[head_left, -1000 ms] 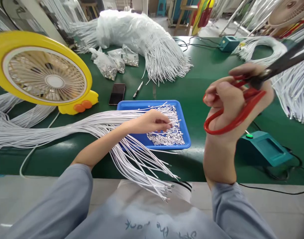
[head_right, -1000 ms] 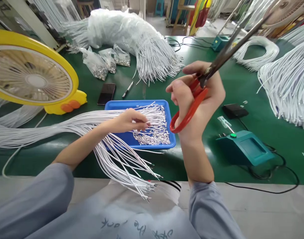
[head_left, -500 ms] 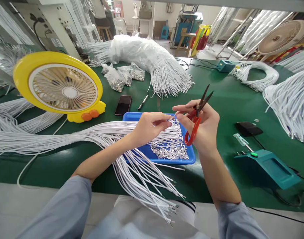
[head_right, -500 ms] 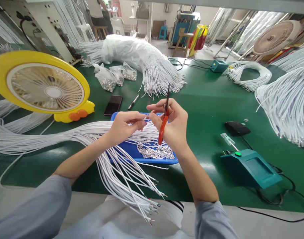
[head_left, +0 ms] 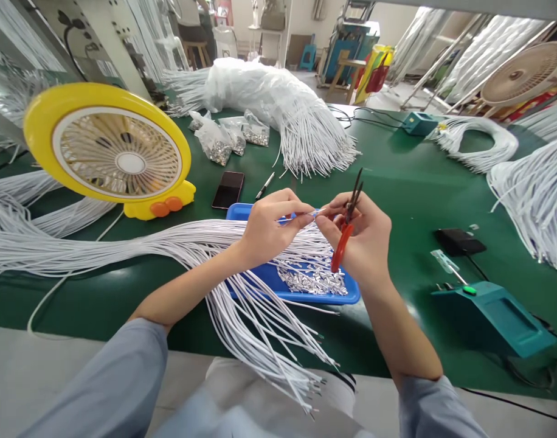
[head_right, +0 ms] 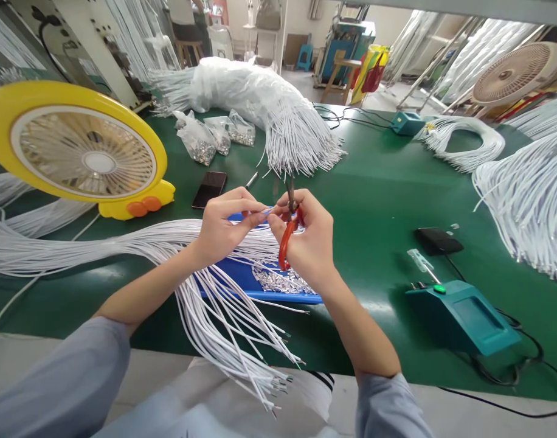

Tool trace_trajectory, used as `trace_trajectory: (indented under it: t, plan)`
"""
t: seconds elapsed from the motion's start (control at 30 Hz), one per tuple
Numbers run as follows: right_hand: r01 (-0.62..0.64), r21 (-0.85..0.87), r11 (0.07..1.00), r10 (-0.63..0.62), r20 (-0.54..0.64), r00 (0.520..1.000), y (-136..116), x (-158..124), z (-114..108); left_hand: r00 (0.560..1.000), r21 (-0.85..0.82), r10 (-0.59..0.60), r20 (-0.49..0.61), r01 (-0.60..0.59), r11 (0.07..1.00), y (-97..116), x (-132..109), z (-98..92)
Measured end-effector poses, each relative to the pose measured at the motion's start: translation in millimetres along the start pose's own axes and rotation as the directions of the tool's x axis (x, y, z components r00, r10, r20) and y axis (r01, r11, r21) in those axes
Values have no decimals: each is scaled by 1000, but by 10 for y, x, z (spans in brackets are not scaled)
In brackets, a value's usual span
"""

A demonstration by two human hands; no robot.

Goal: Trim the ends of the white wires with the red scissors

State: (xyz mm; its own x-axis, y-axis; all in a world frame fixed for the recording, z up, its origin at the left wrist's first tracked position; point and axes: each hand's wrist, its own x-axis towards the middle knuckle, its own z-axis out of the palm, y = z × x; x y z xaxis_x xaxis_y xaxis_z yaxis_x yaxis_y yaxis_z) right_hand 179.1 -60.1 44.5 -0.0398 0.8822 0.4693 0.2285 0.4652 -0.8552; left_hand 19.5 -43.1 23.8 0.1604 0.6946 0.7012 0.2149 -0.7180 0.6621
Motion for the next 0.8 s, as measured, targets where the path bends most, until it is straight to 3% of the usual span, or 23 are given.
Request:
trace_trajectory:
  t: [0.1, 0.33, 0.63, 0.8]
  plan:
    - [-17, -20, 1000, 18, 41, 999, -9, 3, -15, 999, -10, -47, -21, 47, 999, -6, 26, -22]
    - [25, -108, 994, -25, 6, 1000, 13, 48, -89, 966, -199, -257, 2, 253, 947, 11, 74, -55]
    - [79, -209, 975, -48, 148, 988, 39, 43, -44, 948, -315, -313, 60, 316, 895, -17, 68, -41]
    - [83, -267, 960, -63, 82, 995, 72, 61, -54, 942, -367, -330, 58, 327, 871, -5, 69, -53]
